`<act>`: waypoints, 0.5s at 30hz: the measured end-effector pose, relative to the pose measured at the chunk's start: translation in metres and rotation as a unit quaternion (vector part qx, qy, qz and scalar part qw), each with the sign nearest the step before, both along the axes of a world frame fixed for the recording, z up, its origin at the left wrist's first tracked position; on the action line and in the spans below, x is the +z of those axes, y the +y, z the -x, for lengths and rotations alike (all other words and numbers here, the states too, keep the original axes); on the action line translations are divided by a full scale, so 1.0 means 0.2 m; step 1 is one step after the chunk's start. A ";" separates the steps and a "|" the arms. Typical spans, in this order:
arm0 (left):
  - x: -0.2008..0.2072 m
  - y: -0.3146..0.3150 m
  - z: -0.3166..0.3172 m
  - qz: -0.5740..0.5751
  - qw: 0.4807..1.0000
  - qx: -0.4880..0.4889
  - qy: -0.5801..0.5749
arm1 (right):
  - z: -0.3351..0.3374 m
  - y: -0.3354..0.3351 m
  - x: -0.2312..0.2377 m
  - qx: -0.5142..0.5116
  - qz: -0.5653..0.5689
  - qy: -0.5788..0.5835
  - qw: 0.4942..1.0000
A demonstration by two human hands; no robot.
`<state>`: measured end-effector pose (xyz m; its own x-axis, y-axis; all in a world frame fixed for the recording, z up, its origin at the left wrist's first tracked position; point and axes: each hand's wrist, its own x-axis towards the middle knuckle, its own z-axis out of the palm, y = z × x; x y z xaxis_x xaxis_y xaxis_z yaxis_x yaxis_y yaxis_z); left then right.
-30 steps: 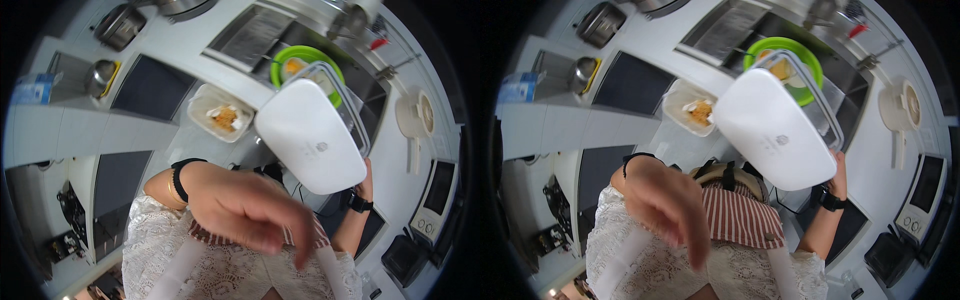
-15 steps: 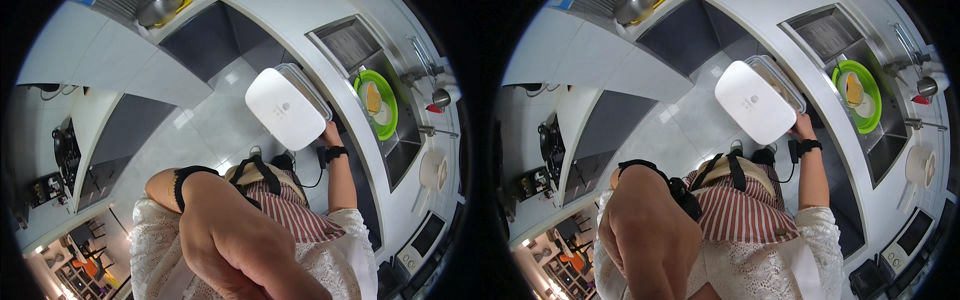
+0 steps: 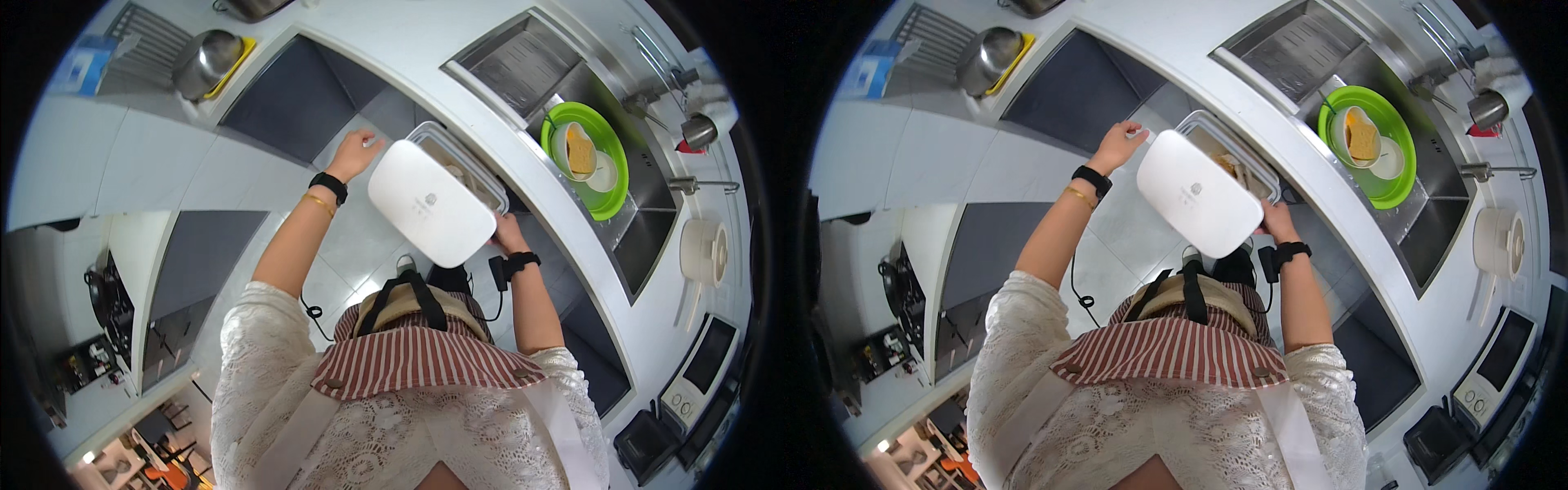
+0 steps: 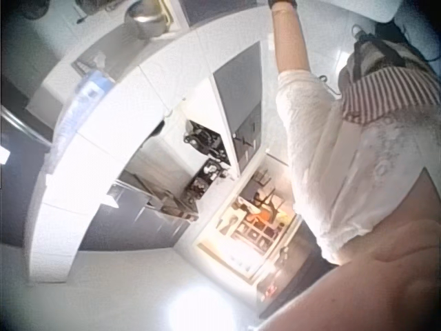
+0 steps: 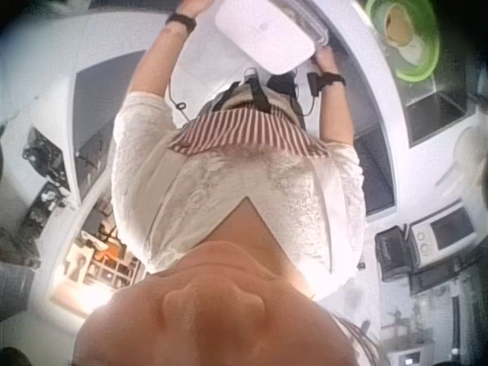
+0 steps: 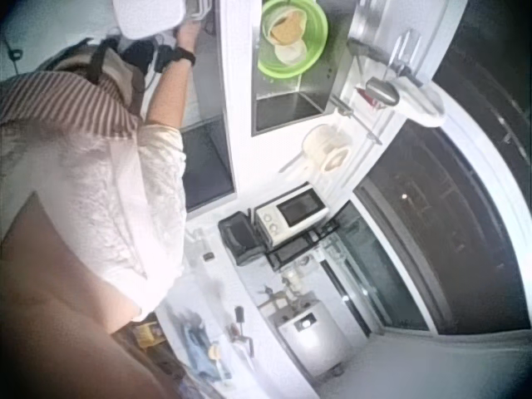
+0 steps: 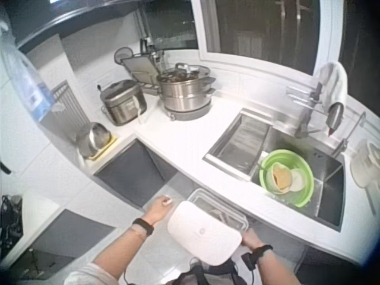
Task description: The person clears a dining table by removing food scraps and used containers, then wipes the surface with a cloth. They carry items to the kitchen, discard food waste, and return to wipe the table and stove area with a spray bottle and cloth.
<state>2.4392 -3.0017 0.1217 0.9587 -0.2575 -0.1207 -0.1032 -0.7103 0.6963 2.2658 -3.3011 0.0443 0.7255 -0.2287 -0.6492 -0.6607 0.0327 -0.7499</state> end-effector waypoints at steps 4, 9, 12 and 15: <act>-0.28 -0.10 -0.19 -0.041 0.992 -0.004 0.115 | 0.03 0.01 0.04 -0.010 0.002 -0.005 1.000; -0.31 -0.16 -0.29 -0.040 0.961 -0.059 0.268 | 0.01 0.01 0.00 -0.013 -0.005 0.019 1.000; -0.31 -0.20 -0.32 -0.036 0.967 -0.060 0.247 | -0.03 0.01 -0.02 -0.014 0.006 0.043 0.999; -0.31 -0.24 -0.34 -0.049 0.972 -0.055 0.222 | -0.04 0.01 0.00 0.000 0.092 -0.001 0.996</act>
<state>2.5075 -3.0499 0.0596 0.7737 -0.3212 -0.5460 0.1137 -0.7776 0.6184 2.2744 -3.2998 0.0438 0.7267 -0.3438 -0.5947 -0.6590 -0.1043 -0.7449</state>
